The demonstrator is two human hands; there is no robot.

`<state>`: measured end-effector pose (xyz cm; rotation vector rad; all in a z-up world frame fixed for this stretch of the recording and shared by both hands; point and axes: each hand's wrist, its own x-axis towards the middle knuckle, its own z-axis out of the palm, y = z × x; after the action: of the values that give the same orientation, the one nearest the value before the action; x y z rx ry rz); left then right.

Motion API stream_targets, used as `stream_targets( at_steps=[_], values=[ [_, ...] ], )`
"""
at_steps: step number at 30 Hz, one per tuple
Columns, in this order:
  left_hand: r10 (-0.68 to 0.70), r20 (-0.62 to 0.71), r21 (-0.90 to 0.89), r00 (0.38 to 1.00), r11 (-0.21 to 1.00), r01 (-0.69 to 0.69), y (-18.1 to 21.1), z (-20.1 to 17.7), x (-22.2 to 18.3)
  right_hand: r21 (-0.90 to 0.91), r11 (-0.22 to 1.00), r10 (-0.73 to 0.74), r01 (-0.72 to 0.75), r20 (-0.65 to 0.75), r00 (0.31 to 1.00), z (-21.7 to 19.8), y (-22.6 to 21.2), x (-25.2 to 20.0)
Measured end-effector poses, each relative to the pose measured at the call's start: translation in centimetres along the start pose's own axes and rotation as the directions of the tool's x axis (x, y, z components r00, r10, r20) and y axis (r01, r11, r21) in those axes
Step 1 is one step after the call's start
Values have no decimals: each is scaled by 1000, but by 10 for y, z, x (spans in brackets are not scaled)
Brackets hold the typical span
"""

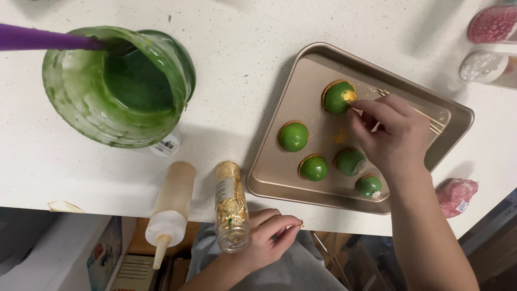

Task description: Decorating green round desserts with gold flakes and red sprinkles.

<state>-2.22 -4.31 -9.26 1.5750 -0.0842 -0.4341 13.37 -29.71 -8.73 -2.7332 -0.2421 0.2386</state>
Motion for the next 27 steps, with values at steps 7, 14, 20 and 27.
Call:
stream_targets(
  at_steps=[7,14,20,27],
  values=[
    [-22,26,51,999,998,21,-1,-3,1,-11,1000,-24,24,-2,1000,-1,-6,1],
    [-41,44,23,998,999,40,0,-2,1,-1,1000,-11,11,-17,1000,4,1,0],
    [-44,53,37,998,998,42,-1,0,-2,13,999,37,-37,-2,999,3,-1,-1],
    [-53,56,20,997,998,52,-2,1,-1,39,998,52,-52,-6,999,-2,-3,-7]
  ],
)
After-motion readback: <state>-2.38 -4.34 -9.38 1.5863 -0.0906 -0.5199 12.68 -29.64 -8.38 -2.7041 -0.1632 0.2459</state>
